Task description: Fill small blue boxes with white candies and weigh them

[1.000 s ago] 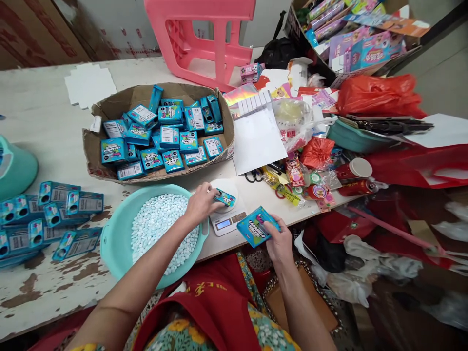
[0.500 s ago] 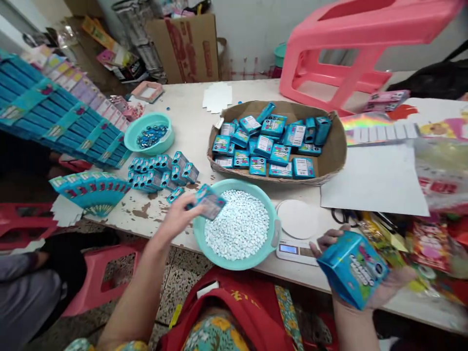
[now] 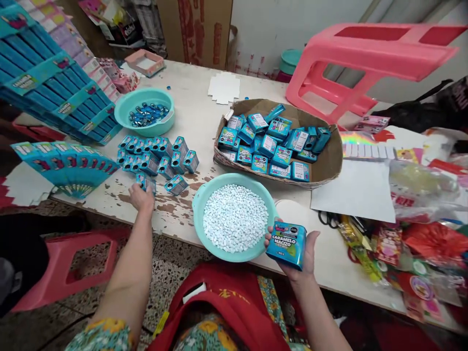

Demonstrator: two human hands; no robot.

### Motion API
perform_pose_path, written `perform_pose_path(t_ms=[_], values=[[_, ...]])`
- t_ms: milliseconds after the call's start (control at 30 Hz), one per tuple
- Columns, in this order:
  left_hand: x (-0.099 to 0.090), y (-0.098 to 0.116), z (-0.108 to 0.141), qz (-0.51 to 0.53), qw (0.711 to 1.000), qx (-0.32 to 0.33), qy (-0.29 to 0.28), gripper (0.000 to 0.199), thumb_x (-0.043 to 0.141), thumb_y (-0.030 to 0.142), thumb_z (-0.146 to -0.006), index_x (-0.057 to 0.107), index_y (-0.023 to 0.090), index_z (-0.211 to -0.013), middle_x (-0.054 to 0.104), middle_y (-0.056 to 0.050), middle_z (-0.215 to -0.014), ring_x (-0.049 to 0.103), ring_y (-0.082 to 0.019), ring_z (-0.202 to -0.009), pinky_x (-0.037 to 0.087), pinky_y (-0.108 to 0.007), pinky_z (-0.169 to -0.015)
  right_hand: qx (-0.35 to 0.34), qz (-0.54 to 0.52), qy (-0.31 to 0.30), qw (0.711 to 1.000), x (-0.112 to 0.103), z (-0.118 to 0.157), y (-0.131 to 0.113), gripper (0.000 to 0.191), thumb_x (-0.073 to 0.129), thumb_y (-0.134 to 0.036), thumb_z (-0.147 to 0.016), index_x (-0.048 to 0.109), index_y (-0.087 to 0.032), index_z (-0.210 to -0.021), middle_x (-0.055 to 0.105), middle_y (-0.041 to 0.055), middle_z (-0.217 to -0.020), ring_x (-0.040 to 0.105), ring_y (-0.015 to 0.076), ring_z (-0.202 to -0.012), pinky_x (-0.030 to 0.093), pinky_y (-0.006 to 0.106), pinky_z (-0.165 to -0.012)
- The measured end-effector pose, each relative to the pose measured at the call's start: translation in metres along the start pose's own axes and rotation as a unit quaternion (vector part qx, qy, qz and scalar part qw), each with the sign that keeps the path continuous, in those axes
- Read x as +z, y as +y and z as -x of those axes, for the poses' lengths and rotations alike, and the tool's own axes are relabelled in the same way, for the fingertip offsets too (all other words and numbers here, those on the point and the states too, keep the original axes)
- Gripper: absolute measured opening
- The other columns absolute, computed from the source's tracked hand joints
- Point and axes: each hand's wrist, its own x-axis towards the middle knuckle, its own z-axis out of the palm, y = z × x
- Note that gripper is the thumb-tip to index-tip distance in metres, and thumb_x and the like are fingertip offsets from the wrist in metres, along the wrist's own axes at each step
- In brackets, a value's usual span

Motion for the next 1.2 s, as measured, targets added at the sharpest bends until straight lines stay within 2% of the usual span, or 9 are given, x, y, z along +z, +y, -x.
perform_pose_path(t_ms=[100, 200, 267, 533, 667, 833, 967, 1100, 1200], values=[[-0.006, 0.014, 0.024, 0.04, 0.995, 0.071, 0.055, 0.05, 0.051, 0.044, -0.084, 0.049, 0.011, -0.121, 0.049, -0.02, -0.124, 0.042, -0.034, -0.118, 0.031, -0.048, -0.1, 0.007, 0.015, 0.032, 0.999, -0.004, -0.001, 0.001, 0.073, 0.046, -0.081, -0.069, 0.058, -0.028, -0.117, 0.067, 0.0071, -0.095, 0.065, 0.0259, -0.081, 0.051, 0.052, -0.081], [-0.005, 0.033, 0.051, 0.067, 0.976, 0.205, -0.024, 0.047, 0.056, 0.044, -0.081, 0.051, 0.016, -0.119, 0.052, -0.015, -0.12, 0.045, -0.03, -0.115, 0.033, -0.043, -0.099, 0.011, 0.019, 0.046, 0.999, -0.012, -0.003, 0.003, 0.073, 0.052, -0.079, -0.067, 0.057, -0.029, -0.119, 0.067, 0.0069, -0.096, 0.065, 0.0264, -0.083, 0.052, 0.053, -0.081], [0.002, 0.042, 0.058, 0.051, 0.966, 0.243, -0.068, 0.044, 0.06, 0.037, -0.079, 0.052, 0.018, -0.118, 0.05, -0.014, -0.121, 0.045, -0.03, -0.115, 0.034, -0.041, -0.098, 0.01, 0.021, 0.037, 0.999, -0.02, -0.007, 0.006, 0.073, 0.06, -0.076, -0.064, 0.057, -0.029, -0.12, 0.068, 0.0055, -0.095, 0.066, 0.025, -0.082, 0.053, 0.05, -0.081], [0.006, 0.044, 0.027, -0.068, 0.964, 0.196, -0.167, 0.038, 0.056, 0.038, -0.08, 0.055, 0.019, -0.112, 0.053, -0.013, -0.111, 0.047, -0.032, -0.109, 0.04, -0.042, -0.088, -0.055, 0.048, 0.097, 0.993, -0.047, -0.026, 0.019, 0.038, 0.077, -0.039, -0.069, 0.066, -0.029, -0.104, 0.072, 0.0002, -0.098, 0.066, 0.0211, -0.093, 0.047, 0.047, -0.097], [0.0, 0.033, 0.016, -0.102, 0.979, 0.15, -0.098, 0.039, 0.056, 0.035, -0.079, 0.055, 0.014, -0.112, 0.052, -0.017, -0.114, 0.045, -0.034, -0.111, 0.04, -0.045, -0.091, -0.083, 0.055, 0.103, 0.99, -0.05, -0.028, 0.015, 0.029, 0.077, -0.033, -0.068, 0.068, -0.026, -0.094, 0.073, 0.0011, -0.096, 0.064, 0.0243, -0.102, 0.042, 0.051, -0.101], [-0.015, 0.029, 0.015, -0.094, 0.988, 0.111, -0.047, 0.053, 0.056, 0.026, -0.079, 0.042, 0.011, -0.128, 0.041, -0.02, -0.13, 0.042, -0.034, -0.116, 0.04, -0.047, -0.092, -0.1, 0.07, 0.105, 0.987, -0.049, -0.023, 0.006, 0.033, 0.074, -0.034, -0.071, 0.066, -0.025, -0.102, 0.073, 0.0028, -0.1, 0.061, 0.0257, -0.109, 0.04, 0.053, -0.102], [-0.029, 0.066, 0.067, 0.013, 0.981, 0.189, -0.031, 0.043, 0.045, 0.033, -0.088, 0.044, 0.014, -0.128, 0.042, -0.018, -0.13, 0.039, -0.03, -0.122, 0.033, -0.044, -0.1, -0.101, 0.056, 0.111, 0.987, -0.041, -0.021, 0.002, 0.033, 0.073, -0.037, -0.071, 0.066, -0.026, -0.101, 0.072, 0.001, -0.102, 0.063, 0.0233, -0.105, 0.044, 0.05, -0.099], [-0.018, 0.116, 0.155, 0.092, 0.887, 0.374, -0.253, 0.044, 0.034, 0.047, -0.092, 0.051, 0.02, -0.123, 0.054, -0.011, -0.121, 0.047, -0.024, -0.115, 0.035, -0.038, -0.099, -0.119, 0.059, 0.122, 0.984, -0.035, -0.019, -0.001, 0.03, 0.075, -0.034, -0.068, 0.067, -0.025, -0.095, 0.072, -0.0011, -0.096, 0.066, 0.0202, -0.094, 0.05, 0.042, -0.092], [0.001, 0.14, 0.203, 0.022, 0.885, 0.329, -0.329, 0.06, 0.04, 0.063, -0.083, 0.052, 0.019, -0.122, 0.051, -0.016, -0.125, 0.042, -0.035, -0.118, 0.034, -0.049, -0.096, -0.149, 0.086, 0.109, 0.979, -0.031, -0.015, -0.005, 0.033, 0.078, -0.029, -0.064, 0.066, -0.025, -0.095, 0.072, -0.0026, -0.091, 0.066, 0.0172, -0.082, 0.055, 0.035, -0.08]])
